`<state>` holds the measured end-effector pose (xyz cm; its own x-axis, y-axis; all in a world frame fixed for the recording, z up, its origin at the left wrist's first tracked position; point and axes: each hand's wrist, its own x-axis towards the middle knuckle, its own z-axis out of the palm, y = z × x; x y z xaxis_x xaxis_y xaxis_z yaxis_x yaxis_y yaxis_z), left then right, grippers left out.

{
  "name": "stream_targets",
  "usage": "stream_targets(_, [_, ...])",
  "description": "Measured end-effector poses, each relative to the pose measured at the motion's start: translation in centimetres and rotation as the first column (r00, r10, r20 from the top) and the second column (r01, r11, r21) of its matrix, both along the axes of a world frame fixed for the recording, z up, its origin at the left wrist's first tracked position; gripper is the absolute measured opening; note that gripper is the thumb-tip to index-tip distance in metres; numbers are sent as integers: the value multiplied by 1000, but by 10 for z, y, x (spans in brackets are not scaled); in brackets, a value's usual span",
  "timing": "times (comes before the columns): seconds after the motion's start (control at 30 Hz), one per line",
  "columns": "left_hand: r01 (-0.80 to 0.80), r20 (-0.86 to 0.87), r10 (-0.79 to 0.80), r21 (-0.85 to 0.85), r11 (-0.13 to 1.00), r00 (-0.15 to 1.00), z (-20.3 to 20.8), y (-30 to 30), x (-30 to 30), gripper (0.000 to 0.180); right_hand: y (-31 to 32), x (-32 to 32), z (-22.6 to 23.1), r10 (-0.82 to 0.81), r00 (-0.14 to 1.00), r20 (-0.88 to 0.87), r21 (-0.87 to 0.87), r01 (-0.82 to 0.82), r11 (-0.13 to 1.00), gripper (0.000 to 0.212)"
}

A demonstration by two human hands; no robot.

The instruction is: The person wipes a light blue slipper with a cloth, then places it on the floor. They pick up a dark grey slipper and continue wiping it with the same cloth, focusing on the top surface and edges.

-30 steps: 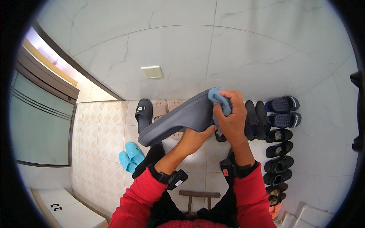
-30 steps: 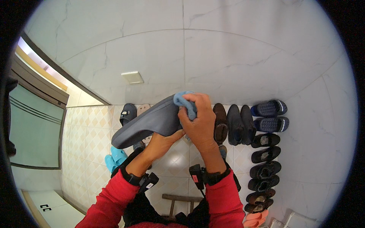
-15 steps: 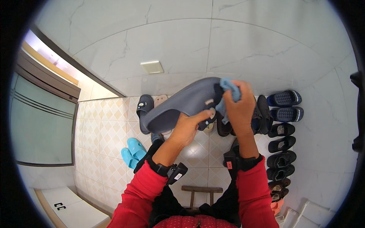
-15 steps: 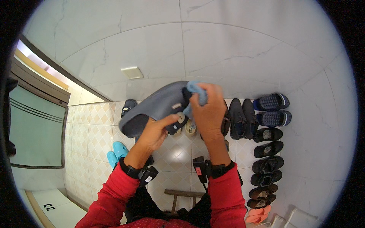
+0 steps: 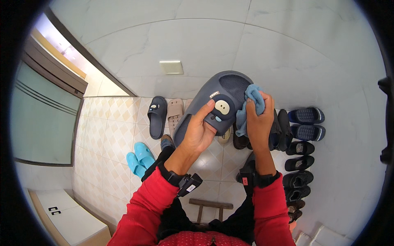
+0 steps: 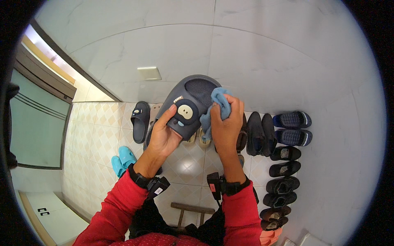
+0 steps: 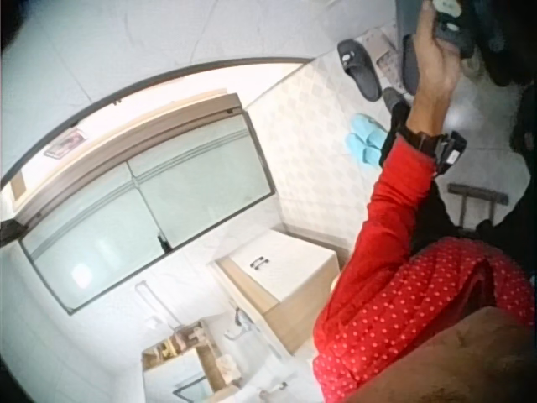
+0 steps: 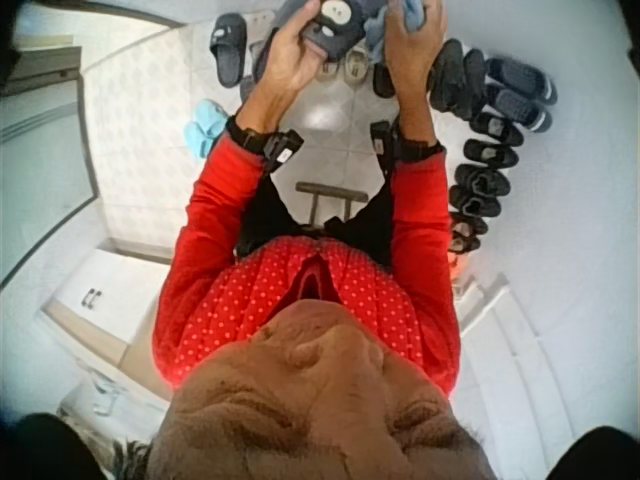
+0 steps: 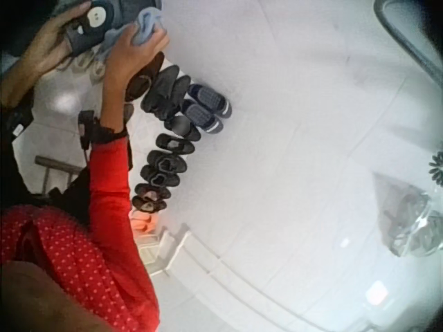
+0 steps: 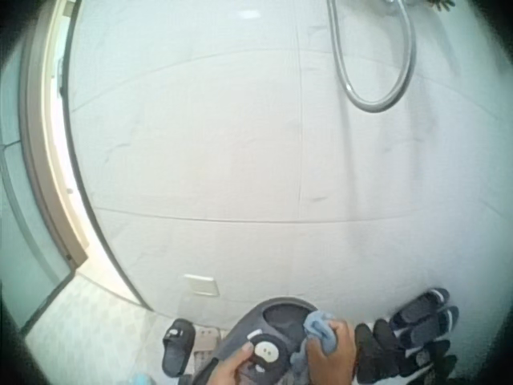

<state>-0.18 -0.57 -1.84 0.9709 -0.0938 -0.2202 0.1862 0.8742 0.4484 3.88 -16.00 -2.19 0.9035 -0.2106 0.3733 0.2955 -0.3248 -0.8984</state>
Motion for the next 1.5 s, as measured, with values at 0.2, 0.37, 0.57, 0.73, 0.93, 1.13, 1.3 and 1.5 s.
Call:
stream_targets(0.2, [-74,6,75,-121,990,997,0,1,6,46,20,-27,-2,155,986,-65,232,-136,963,28])
stream_targets(0.37, [-115,58,125,-143,983,991,3,-1,3,44,24,-35,-2,152,974,170,-100,-136,986,31])
stream_targets(0.57, [2,14,0,-125,992,1000,1,0,3,41,13,-19,3,65,975,211,-136,-37,990,29])
stream_targets(0.73, [42,-28,-39,111,993,999,1,-7,-2,39,-4,-4,8,-51,982,181,-117,73,990,27])
stream_targets(0.93, [32,5,-35,293,956,999,4,-11,-8,37,-14,2,8,-105,981,161,-112,124,986,21])
stream_targets(1.13, [39,87,-143,711,702,986,-1,-18,-12,41,-18,5,12,-147,985,94,-26,150,988,21])
stream_targets(1.3, [97,43,-180,708,699,983,-2,-15,-11,41,-18,3,16,-73,986,153,-281,114,953,21])
stream_targets(1.5, [24,-104,-4,184,983,995,-1,-7,-1,34,-17,4,14,-155,974,167,-111,175,978,22])
